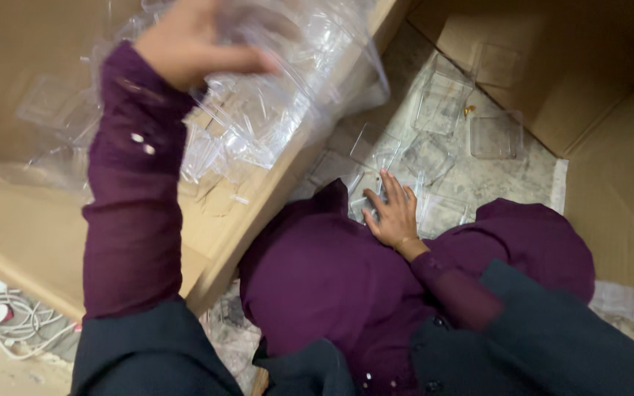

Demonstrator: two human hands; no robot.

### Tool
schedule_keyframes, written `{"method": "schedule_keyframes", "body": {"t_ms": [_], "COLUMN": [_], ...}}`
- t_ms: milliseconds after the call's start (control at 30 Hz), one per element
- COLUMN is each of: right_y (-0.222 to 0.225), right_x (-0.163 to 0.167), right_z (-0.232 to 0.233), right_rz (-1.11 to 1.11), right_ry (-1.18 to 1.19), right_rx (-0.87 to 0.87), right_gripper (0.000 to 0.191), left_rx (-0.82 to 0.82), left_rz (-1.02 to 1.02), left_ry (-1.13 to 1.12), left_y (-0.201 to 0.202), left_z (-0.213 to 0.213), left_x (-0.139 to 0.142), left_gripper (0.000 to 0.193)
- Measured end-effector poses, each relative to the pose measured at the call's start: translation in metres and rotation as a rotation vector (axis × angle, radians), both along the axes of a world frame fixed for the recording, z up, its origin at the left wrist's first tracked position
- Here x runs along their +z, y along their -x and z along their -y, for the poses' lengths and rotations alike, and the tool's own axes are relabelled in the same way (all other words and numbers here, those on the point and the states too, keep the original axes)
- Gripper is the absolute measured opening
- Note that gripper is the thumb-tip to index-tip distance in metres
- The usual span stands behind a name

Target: The person sits on the floor among cardboard boxes filled with clear plastic containers. They pick up boxes and lids one at a time, fit lids onto the boxes, and place the closed containers onto stacks beside them.

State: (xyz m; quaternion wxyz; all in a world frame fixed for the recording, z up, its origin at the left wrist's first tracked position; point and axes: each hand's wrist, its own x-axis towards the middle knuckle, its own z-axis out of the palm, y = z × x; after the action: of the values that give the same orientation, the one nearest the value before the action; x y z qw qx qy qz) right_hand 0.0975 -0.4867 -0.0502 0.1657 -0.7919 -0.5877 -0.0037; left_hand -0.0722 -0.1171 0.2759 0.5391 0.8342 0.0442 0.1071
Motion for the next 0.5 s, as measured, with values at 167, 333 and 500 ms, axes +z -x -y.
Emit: {"method": "schedule_keyframes", "body": {"t_ms": [167, 333, 500], "right_y": [-0.008, -0.011, -0.005], "right_x": [-0.006, -0.002, 0.000], "right_z": [0.002, 0.001, 0.003], "right_rz": [-0.011, -0.078, -0.007], "right_ry": [0.120, 0.051, 0.130], "right_rx": [0.061, 0.110, 0.048], "right_gripper": [0.060, 0.064, 0.055], "left_rx": [-0.414, -0.483, -0.422], "left_rz": [0.029, -0.405, -0.208], "left_ry": [-0.275, -0.368, -0.232], "left_y": [-0.058, -0.055, -0.032], "left_z": [0.111, 0.181, 0.146], "left_x": [-0.052, -0.114, -0.105], "left_gripper": [0.086, 0.087, 0.064]}}
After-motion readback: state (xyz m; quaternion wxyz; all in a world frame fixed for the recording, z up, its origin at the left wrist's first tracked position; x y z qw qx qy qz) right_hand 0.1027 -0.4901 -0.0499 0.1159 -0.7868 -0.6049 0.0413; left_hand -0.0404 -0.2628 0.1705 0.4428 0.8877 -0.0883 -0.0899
